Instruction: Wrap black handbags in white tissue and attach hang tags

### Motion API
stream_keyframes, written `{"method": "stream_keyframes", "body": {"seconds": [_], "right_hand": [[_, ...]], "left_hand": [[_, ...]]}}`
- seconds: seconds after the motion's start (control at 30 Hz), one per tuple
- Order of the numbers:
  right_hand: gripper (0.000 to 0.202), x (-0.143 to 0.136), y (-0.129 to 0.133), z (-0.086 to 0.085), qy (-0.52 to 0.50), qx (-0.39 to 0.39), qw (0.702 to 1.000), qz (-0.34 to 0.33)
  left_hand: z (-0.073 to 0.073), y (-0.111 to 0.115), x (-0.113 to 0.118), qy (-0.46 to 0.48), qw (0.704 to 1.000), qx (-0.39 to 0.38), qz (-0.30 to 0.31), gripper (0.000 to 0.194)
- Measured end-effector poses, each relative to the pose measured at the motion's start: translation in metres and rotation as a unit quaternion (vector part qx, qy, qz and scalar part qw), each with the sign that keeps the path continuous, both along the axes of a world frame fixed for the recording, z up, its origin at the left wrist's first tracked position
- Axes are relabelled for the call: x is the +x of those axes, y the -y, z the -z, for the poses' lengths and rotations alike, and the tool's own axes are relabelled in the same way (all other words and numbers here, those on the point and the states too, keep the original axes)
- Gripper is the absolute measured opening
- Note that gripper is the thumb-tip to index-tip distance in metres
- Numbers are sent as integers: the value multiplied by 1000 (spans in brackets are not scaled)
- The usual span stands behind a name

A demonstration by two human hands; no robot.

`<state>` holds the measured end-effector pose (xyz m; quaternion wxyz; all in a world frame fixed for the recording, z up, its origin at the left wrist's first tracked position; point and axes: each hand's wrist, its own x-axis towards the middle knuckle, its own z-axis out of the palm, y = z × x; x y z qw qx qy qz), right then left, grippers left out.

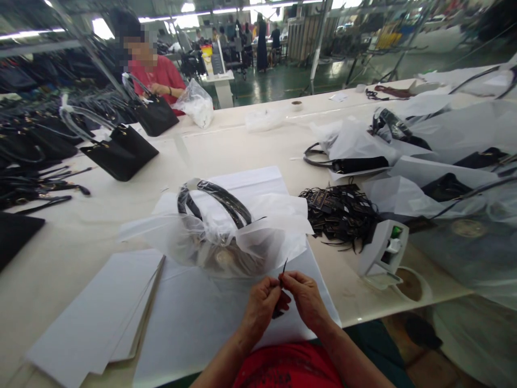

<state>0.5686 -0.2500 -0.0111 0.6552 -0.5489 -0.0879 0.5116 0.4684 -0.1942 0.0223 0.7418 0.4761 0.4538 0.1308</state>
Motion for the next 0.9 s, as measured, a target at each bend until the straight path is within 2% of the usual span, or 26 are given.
{"method": "stream_keyframes", "body": {"seconds": [0.37, 0.63, 0.9], "right_hand": [[32, -3, 1, -1, -16, -3, 1000, -1], [30, -1, 2, -1, 4, 0, 1000, -8], [34, -3, 3, -6, 20, -4, 1000, -17]], "left_hand": [[1, 0, 0, -7, 999, 7, -37, 41], [-1, 2, 1, -2, 1000, 19, -11, 42], [0, 6, 3, 3, 998, 40, -45, 42]]}}
